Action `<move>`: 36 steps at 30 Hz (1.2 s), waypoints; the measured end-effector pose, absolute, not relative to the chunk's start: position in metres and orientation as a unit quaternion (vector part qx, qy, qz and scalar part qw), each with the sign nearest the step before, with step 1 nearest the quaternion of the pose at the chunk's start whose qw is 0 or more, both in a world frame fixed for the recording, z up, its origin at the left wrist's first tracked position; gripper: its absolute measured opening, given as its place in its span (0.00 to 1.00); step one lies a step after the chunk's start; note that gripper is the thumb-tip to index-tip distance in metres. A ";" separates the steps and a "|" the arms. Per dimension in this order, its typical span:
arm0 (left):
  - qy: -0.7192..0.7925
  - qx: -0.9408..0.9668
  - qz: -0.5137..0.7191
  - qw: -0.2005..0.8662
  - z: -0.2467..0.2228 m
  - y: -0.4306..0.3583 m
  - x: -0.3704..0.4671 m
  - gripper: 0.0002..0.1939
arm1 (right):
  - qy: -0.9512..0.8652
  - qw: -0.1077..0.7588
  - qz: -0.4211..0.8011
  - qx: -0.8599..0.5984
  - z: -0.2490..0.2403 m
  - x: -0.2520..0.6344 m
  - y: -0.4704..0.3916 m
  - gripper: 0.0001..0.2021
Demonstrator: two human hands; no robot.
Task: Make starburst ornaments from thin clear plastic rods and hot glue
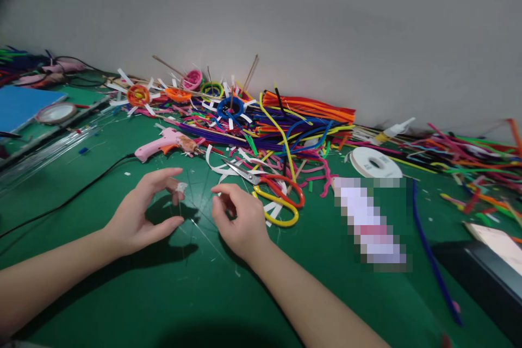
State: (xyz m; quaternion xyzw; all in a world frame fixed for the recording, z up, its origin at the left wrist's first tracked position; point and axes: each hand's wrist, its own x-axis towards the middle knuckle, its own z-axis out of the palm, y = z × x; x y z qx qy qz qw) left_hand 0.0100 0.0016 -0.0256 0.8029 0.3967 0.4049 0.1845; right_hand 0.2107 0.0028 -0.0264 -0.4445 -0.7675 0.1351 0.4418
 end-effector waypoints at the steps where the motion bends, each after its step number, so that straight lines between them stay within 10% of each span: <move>1: 0.395 0.809 0.398 0.174 -0.024 0.001 0.010 0.27 | -0.778 0.435 0.138 -0.431 -0.026 0.210 0.003 0.06; 19: 0.426 0.683 0.552 0.217 -0.013 0.009 -0.001 0.08 | -0.832 0.434 0.100 -0.331 -0.024 0.210 0.001 0.08; 36: 0.457 0.700 0.515 0.193 -0.012 0.010 0.000 0.08 | -0.902 -0.096 0.022 -0.420 0.006 0.192 -0.020 0.06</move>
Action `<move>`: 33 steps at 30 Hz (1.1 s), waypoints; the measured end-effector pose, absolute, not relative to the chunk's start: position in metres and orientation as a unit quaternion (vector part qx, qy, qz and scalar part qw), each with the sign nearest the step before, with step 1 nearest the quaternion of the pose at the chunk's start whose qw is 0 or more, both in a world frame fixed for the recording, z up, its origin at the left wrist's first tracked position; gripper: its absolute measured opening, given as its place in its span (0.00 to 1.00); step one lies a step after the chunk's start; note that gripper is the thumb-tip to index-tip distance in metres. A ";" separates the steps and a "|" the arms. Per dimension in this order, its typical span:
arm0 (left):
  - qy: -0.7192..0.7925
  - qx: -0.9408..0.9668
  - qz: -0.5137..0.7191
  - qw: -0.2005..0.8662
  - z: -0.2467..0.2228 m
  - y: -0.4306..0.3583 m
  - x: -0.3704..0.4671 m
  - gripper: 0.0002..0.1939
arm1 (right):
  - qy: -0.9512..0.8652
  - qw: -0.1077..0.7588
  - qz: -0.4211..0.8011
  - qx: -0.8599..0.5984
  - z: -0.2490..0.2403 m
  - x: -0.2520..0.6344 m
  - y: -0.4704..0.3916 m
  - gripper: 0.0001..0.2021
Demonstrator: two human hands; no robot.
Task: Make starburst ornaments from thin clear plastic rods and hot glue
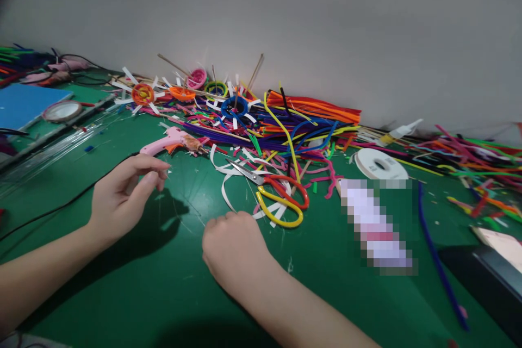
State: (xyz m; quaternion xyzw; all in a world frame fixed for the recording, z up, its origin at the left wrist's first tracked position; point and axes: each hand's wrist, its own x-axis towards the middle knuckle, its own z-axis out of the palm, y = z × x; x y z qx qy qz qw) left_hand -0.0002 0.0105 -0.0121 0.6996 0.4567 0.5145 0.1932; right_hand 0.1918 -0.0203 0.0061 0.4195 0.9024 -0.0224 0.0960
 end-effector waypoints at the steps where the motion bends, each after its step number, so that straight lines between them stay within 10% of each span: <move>1: 0.461 0.703 0.505 0.194 -0.012 0.011 0.000 0.08 | 0.895 0.119 -0.033 0.428 0.009 0.191 -0.021 0.06; 22: 0.477 0.712 0.484 0.181 -0.011 0.009 0.003 0.08 | 0.851 0.049 -0.246 0.462 0.049 0.212 -0.005 0.02; 33: 0.457 0.709 0.497 0.205 -0.014 0.009 0.003 0.10 | 0.864 0.166 -0.131 0.456 0.034 0.199 -0.012 0.04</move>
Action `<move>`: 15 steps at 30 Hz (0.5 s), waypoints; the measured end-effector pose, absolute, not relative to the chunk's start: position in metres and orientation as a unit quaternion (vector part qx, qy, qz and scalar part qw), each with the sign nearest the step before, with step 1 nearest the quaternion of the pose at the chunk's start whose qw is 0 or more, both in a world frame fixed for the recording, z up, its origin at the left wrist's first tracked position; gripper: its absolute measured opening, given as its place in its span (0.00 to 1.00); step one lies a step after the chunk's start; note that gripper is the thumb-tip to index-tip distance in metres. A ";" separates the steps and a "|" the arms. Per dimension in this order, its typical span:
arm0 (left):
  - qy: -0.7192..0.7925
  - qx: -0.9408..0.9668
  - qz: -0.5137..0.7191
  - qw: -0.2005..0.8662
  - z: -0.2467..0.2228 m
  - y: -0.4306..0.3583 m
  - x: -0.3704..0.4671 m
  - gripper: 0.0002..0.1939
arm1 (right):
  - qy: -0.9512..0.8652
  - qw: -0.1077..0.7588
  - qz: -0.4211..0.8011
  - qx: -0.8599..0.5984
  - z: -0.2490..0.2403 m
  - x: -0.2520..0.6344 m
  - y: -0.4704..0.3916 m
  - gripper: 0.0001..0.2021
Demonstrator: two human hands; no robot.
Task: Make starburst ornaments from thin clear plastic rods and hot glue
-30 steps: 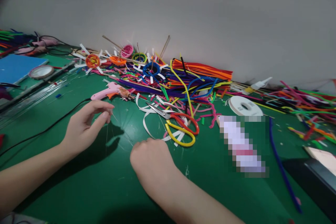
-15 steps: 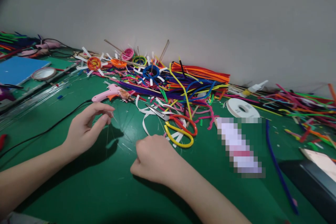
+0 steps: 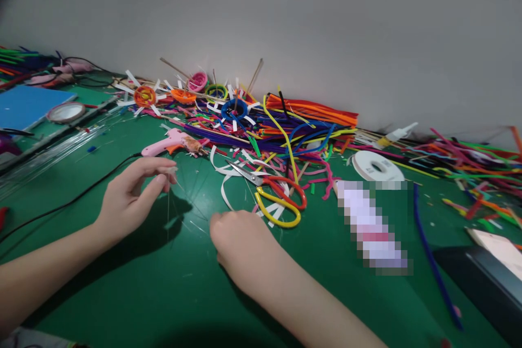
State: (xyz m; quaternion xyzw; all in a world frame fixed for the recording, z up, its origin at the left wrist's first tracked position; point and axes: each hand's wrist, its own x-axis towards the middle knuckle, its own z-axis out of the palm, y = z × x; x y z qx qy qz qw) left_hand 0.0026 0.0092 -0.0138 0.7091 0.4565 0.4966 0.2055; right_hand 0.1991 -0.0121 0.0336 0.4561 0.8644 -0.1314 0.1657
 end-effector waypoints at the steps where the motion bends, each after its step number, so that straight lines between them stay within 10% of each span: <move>1: 0.452 0.705 0.502 0.217 -0.014 0.009 0.003 0.11 | 0.863 0.173 -0.126 0.457 0.033 0.197 -0.014 0.04; 15: 0.467 0.634 0.541 0.294 -0.016 0.012 0.004 0.15 | 0.848 0.194 -0.120 0.479 0.034 0.179 -0.023 0.12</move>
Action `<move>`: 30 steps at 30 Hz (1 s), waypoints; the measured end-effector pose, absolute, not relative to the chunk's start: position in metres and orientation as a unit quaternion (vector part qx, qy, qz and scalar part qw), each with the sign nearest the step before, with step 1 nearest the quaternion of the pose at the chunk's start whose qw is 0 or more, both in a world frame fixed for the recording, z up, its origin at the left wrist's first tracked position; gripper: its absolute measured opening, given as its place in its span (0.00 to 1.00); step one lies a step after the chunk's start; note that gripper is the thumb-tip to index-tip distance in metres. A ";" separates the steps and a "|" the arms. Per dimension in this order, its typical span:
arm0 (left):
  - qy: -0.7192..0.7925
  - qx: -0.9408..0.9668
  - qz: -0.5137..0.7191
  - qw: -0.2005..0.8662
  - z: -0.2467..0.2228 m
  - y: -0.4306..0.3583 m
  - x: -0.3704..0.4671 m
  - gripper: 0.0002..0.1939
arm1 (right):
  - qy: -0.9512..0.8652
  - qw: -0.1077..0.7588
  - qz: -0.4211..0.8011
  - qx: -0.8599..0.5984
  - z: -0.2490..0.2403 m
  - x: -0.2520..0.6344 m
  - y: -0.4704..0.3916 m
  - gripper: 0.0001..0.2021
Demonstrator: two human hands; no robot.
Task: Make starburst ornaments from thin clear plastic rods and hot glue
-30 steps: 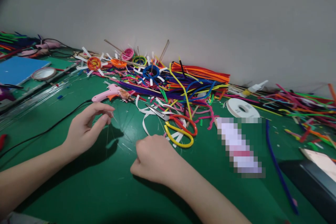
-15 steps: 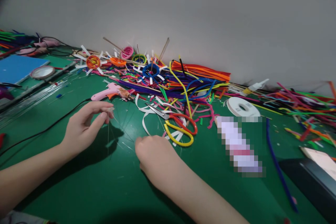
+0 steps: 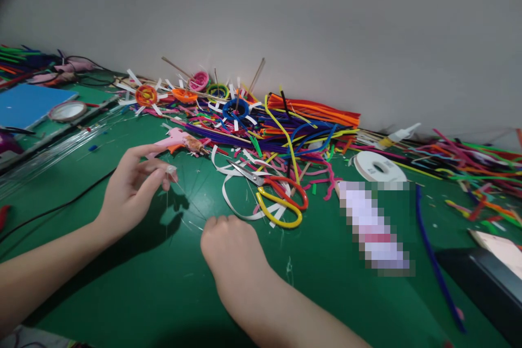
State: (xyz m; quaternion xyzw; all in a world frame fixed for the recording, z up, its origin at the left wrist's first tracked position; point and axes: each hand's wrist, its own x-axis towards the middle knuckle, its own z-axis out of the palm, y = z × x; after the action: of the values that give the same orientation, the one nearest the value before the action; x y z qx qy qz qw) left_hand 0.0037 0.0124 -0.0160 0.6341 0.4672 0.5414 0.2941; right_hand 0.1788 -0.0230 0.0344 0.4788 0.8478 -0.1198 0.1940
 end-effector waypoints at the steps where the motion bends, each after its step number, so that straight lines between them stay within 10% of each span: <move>1: 0.467 0.633 0.542 0.296 -0.016 0.013 0.004 0.15 | 0.852 0.199 -0.119 0.469 0.035 0.179 -0.024 0.13; 30: 0.473 0.632 0.527 0.315 -0.018 0.011 0.003 0.14 | 0.877 0.201 -0.063 0.433 0.029 0.180 -0.030 0.12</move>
State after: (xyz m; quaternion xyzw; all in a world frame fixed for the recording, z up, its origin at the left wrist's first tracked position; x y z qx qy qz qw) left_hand 0.0034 0.0114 -0.0177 0.6320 0.4733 0.5268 0.3147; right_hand 0.1800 -0.0296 0.0295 0.4326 0.8765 -0.0631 0.2014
